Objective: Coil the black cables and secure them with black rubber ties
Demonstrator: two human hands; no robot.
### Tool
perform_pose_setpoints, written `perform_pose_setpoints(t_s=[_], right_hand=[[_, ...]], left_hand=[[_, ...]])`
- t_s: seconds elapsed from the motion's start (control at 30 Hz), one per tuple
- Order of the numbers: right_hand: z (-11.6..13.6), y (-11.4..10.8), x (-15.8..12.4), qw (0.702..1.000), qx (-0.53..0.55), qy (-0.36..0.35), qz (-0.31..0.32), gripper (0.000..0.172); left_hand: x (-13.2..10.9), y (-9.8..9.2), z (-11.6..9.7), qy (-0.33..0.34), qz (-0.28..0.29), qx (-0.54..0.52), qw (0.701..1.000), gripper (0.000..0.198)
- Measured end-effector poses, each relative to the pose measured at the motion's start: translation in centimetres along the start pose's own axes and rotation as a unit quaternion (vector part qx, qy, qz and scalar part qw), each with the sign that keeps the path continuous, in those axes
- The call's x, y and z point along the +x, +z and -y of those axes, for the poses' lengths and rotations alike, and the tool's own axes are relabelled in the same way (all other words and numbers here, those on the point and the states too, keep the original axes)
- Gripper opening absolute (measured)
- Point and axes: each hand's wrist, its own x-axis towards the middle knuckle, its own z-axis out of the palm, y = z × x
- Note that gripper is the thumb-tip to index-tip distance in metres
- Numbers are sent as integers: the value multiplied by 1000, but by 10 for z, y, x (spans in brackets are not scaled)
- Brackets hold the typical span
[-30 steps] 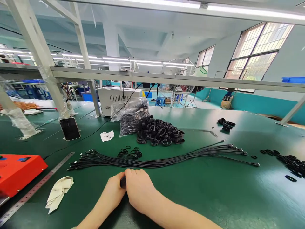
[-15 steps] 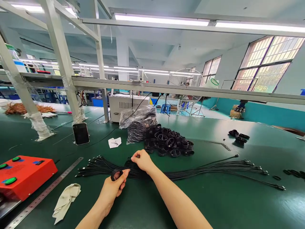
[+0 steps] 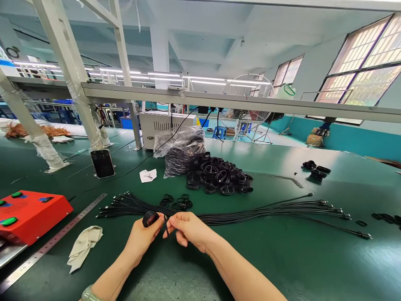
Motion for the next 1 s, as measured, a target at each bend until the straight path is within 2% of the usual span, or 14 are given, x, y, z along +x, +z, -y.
perform_pose_setpoints(t_s=[0.07, 0.17, 0.27, 0.33, 0.4, 0.5, 0.57, 0.6, 0.63, 0.73, 0.77, 0.9, 1.0], right_hand=[[-2, 0, 0, 999, -23, 25, 15, 24], [-2, -9, -1, 998, -52, 38, 24, 18], [10, -21, -6, 984, -174, 29, -18, 32], [20, -20, -11, 954, -293, 5, -68, 43], [28, -8, -15, 910, -403, -33, -96, 48], [31, 19, -17, 822, -556, -61, -107, 42], [31, 31, -17, 787, -605, -52, -113, 40], [31, 32, -17, 789, -603, -51, -109, 40], [31, 30, -18, 805, -583, -57, -97, 40], [36, 12, -23, 885, -453, -93, -59, 31], [37, 4, -24, 909, -400, -103, -51, 26], [32, -15, -20, 977, -187, -90, -37, 9], [17, -9, -5, 995, -31, -66, -63, 6]], left_hand=[[0, -3, -1, 11, -3, 15, 1000, 35], [-1, -4, -3, 12, 29, 32, 999, 36], [-2, -2, -3, 13, 64, 52, 996, 33], [-1, -1, -3, 21, 79, 71, 994, 28], [-1, 0, -1, 30, 98, 92, 990, 19], [-2, 1, 1, 45, 133, 118, 983, 7], [-4, 1, 0, 56, 152, 123, 979, 9], [-5, 1, -1, 61, 160, 121, 978, 11], [-6, 1, -2, 64, 164, 116, 977, 12], [-8, 0, -8, 70, 160, 85, 981, 6], [-9, 0, -10, 70, 154, 73, 983, 11], [-13, 4, -19, 48, 135, 8, 990, 61], [-17, 7, -22, 8, 138, -54, 989, 79]])
